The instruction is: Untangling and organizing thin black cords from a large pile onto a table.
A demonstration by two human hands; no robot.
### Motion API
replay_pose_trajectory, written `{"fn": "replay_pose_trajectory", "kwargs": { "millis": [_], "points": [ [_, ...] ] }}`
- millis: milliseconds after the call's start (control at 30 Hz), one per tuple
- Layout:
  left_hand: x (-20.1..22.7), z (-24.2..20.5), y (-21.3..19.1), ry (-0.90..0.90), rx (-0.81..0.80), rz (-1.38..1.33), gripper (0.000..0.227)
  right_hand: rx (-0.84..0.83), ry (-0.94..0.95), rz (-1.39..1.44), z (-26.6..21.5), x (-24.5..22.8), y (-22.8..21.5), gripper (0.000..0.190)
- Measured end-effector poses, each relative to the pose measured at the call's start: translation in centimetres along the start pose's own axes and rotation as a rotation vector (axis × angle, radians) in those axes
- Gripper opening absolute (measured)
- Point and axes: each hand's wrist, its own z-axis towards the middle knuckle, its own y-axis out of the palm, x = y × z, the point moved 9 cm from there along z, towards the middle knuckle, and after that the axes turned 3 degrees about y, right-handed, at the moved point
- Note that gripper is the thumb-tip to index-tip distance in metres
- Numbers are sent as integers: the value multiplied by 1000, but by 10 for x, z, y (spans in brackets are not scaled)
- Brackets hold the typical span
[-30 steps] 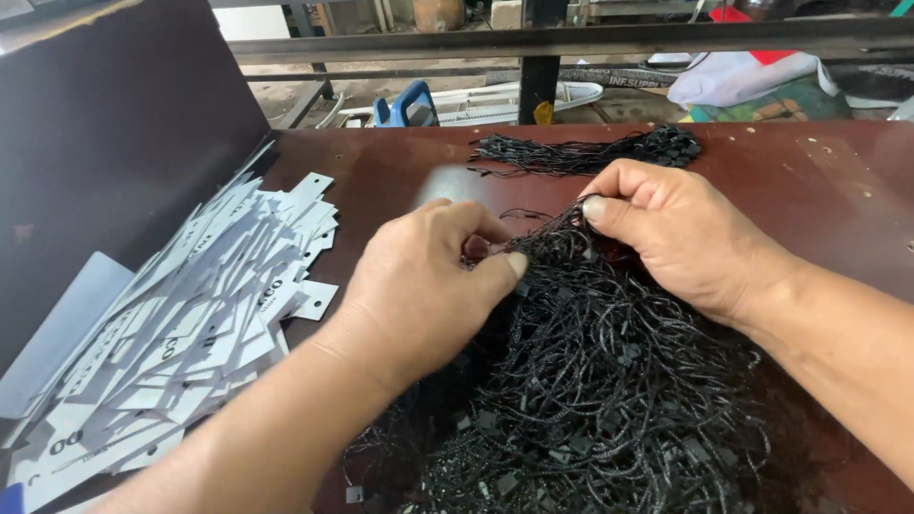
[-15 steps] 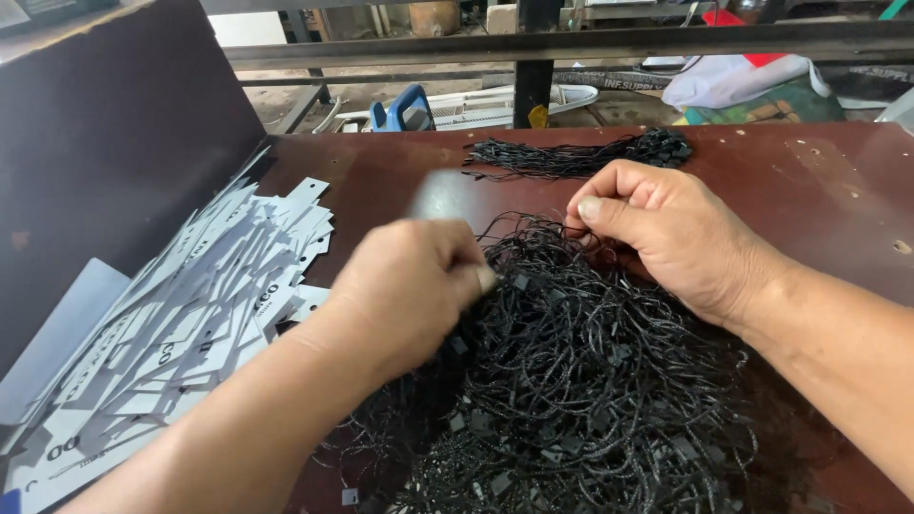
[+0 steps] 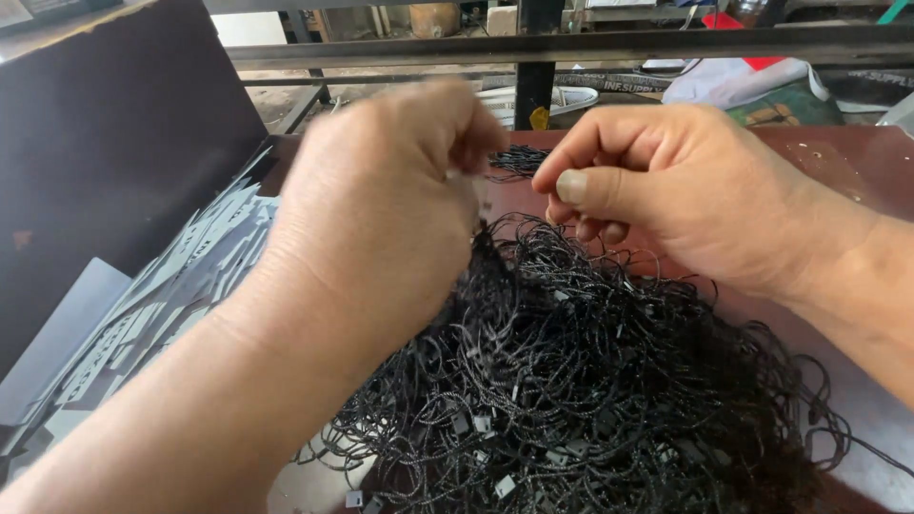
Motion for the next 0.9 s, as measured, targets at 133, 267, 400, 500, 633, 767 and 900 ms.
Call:
{"fn": "replay_pose_trajectory", "kwargs": {
  "millis": [133,267,400,500,633,767,900],
  "points": [
    [24,9,-21,168,132,16,31,66,91,-55,-5,-13,2,16],
    [7,10,-9,-196,21,-360,33,-17,77,334,-1,-8,9,11],
    [-10,-4,8,-473,27,-631,39,-16,126,389,-3,-1,11,13],
    [-13,-4,13,-399,78,-521,27,-8,200,375,-1,6,15,16],
    [-3,-4,8,-197,140,-199,27,-51,224,351,-2,1,25,24],
    [18,-4,15,73,74,-11,30,26,296,210,-1,8,17,27],
    [17,-5,25,60,11,-18,52,-5,228,124,1,4,15,22]
  ]
}}
